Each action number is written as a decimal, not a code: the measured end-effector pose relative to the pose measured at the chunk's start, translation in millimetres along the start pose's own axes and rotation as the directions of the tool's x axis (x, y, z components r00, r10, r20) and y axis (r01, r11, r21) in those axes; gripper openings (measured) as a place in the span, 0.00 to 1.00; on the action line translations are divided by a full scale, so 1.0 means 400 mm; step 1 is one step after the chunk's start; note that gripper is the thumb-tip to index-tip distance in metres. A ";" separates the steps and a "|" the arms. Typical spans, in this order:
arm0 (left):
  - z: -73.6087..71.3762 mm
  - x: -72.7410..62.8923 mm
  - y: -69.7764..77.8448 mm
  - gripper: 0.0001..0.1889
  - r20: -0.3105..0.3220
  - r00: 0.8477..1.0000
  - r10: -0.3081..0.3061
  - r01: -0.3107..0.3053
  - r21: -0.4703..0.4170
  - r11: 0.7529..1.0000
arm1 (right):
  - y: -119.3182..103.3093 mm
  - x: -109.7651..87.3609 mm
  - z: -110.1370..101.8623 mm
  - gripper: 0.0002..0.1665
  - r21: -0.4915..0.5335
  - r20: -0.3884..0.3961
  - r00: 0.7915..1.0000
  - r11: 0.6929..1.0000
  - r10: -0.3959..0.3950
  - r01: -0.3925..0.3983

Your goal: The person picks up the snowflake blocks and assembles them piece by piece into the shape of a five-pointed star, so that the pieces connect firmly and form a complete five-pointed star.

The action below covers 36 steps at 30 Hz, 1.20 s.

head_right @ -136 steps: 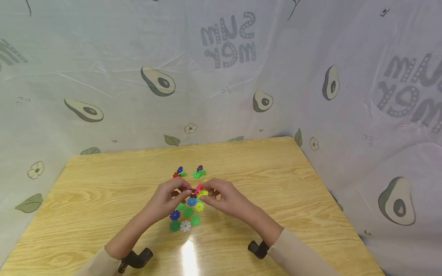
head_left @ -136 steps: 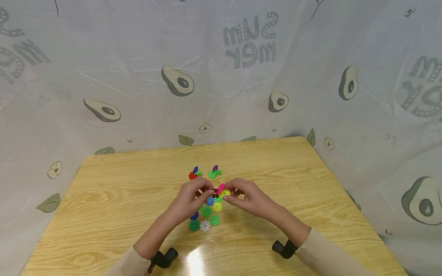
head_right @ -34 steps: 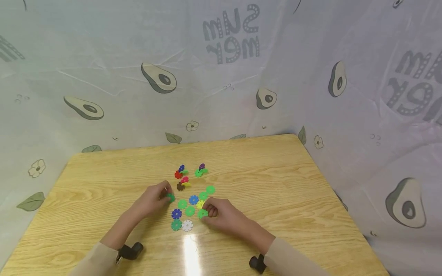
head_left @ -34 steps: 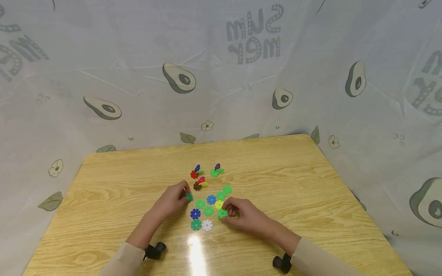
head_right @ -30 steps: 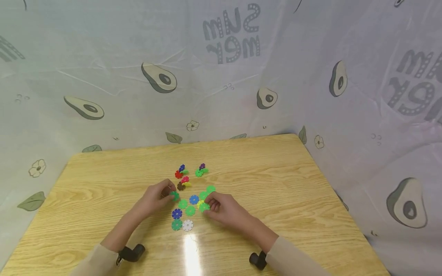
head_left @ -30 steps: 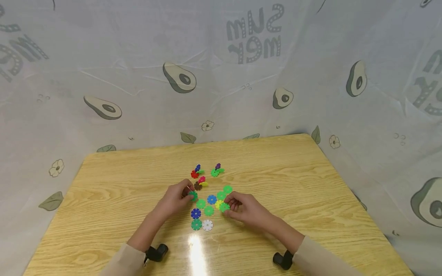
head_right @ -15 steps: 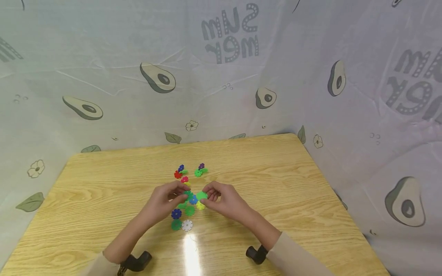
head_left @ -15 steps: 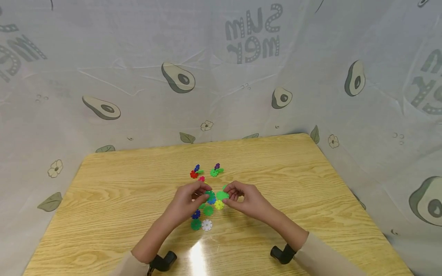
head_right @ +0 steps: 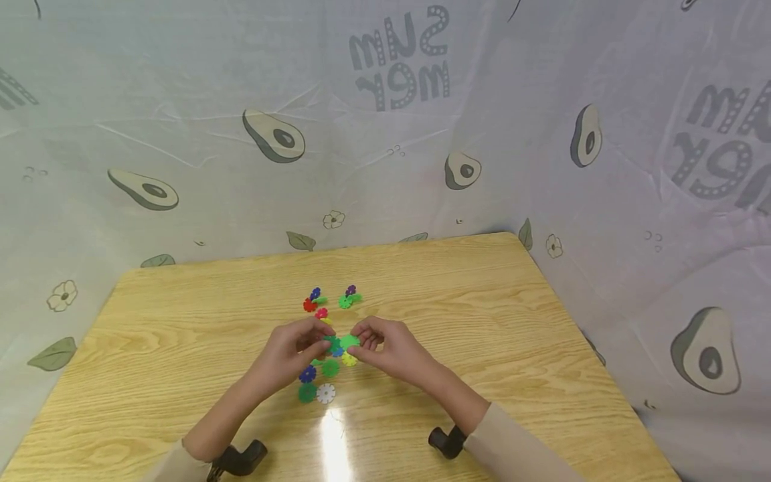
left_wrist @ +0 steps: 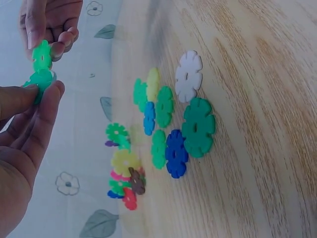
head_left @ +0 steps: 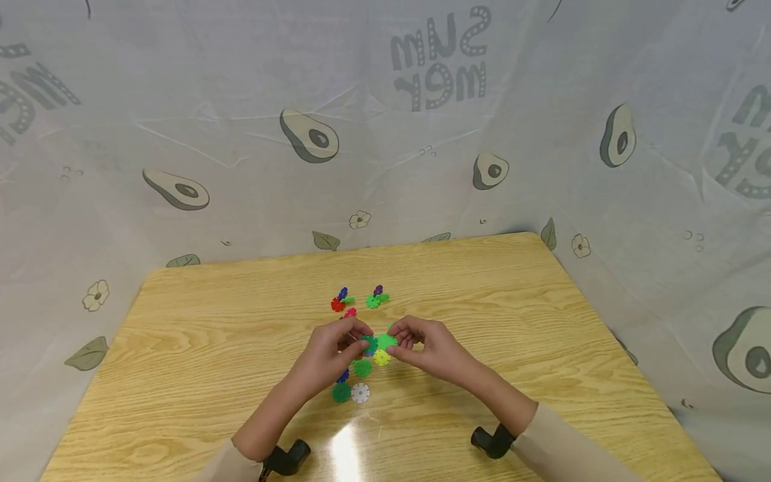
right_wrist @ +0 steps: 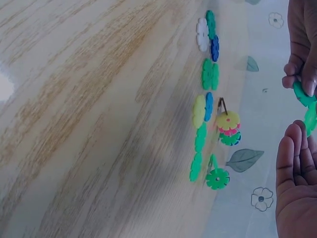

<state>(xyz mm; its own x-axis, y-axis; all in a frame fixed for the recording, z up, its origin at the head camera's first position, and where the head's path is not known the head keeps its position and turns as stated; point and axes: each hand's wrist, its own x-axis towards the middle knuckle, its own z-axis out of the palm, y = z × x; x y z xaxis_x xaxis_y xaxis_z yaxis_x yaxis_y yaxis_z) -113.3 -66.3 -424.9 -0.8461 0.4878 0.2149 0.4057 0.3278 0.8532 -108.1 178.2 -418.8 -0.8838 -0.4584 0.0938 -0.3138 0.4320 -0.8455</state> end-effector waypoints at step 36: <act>-0.017 0.000 -0.004 0.04 -0.116 0.993 -0.003 0.017 0.116 0.993 | -0.003 0.031 -0.002 0.19 -0.019 0.048 0.998 0.999 -0.045 0.046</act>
<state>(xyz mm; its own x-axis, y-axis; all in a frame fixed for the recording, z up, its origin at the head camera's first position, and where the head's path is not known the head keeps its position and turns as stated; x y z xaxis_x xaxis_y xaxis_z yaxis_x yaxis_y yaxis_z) -116.5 -72.3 -423.1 -0.8818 0.3897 0.2656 0.4286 0.4273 0.7961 -119.0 172.5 -416.3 -0.8510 -0.5144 0.1060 -0.3603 0.4251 -0.8304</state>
